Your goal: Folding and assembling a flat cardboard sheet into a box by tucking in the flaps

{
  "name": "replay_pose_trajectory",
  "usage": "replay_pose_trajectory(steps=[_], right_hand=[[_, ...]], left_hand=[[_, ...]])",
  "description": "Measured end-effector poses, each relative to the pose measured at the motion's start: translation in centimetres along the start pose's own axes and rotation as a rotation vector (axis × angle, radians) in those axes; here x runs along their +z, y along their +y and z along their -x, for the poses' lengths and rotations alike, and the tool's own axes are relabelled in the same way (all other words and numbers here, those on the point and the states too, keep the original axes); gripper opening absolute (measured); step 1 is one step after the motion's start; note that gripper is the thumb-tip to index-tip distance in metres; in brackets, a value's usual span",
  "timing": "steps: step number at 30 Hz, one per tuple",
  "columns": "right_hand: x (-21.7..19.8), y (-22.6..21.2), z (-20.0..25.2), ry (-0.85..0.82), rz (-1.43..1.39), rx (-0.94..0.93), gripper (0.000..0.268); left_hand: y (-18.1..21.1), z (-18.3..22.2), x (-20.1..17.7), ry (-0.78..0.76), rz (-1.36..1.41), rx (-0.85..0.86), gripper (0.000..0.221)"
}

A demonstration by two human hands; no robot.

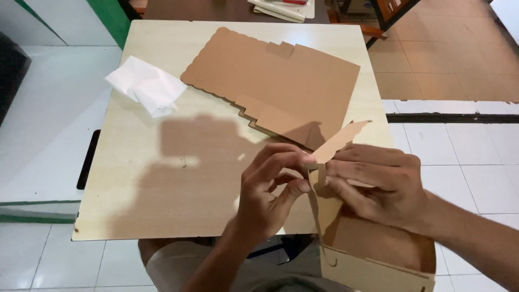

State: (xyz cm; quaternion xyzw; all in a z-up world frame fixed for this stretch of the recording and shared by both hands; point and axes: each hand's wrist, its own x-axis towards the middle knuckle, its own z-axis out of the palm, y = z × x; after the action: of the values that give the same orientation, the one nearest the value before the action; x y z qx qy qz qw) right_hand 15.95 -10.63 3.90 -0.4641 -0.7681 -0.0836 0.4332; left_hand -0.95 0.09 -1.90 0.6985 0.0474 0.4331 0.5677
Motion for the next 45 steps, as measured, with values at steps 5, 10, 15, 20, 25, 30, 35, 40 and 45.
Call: replay_pose_trajectory(steps=[5, 10, 15, 20, 25, 30, 35, 40, 45], right_hand=[[-0.5, -1.6, 1.5, -0.096, -0.360, 0.549, 0.011], [-0.8, -1.9, 2.8, -0.095, -0.517, 0.872, 0.010], [-0.9, -2.4, 2.7, -0.111, -0.638, 0.940, 0.017], [-0.9, -2.0, 3.1, -0.207, -0.705, 0.910, 0.028], [-0.9, -1.9, 1.8, -0.308, -0.747, 0.783, 0.020], [-0.7, -1.3, 2.2, -0.365, -0.928, 0.829, 0.021], [-0.4, -1.2, 1.7, -0.384, -1.010, 0.808, 0.024], [-0.3, -0.9, 2.5, -0.370, -0.975, 0.823, 0.025], [-0.2, -0.6, 2.6, -0.340, -0.909, 0.785, 0.028]], left_hand=[[-1.0, 1.3, 0.7, 0.009, -0.076, 0.097, 0.024], [-0.8, 1.6, 1.0, -0.042, -0.127, 0.111, 0.024], [0.1, 1.1, 0.0, -0.130, -0.131, 0.095, 0.025], [2.5, -1.7, -1.6, -0.480, -0.434, 0.367, 0.038], [5.0, -4.3, -2.6, -0.745, -0.626, 0.385, 0.016], [5.8, -5.4, -2.7, -0.918, -0.722, 0.382, 0.030], [6.7, -6.0, -2.3, -1.081, -0.776, 0.171, 0.026], [7.7, -6.3, -2.1, -1.135, -0.813, 0.096, 0.033], [7.5, -5.9, -1.0, -1.045, -0.990, 0.188, 0.018]])
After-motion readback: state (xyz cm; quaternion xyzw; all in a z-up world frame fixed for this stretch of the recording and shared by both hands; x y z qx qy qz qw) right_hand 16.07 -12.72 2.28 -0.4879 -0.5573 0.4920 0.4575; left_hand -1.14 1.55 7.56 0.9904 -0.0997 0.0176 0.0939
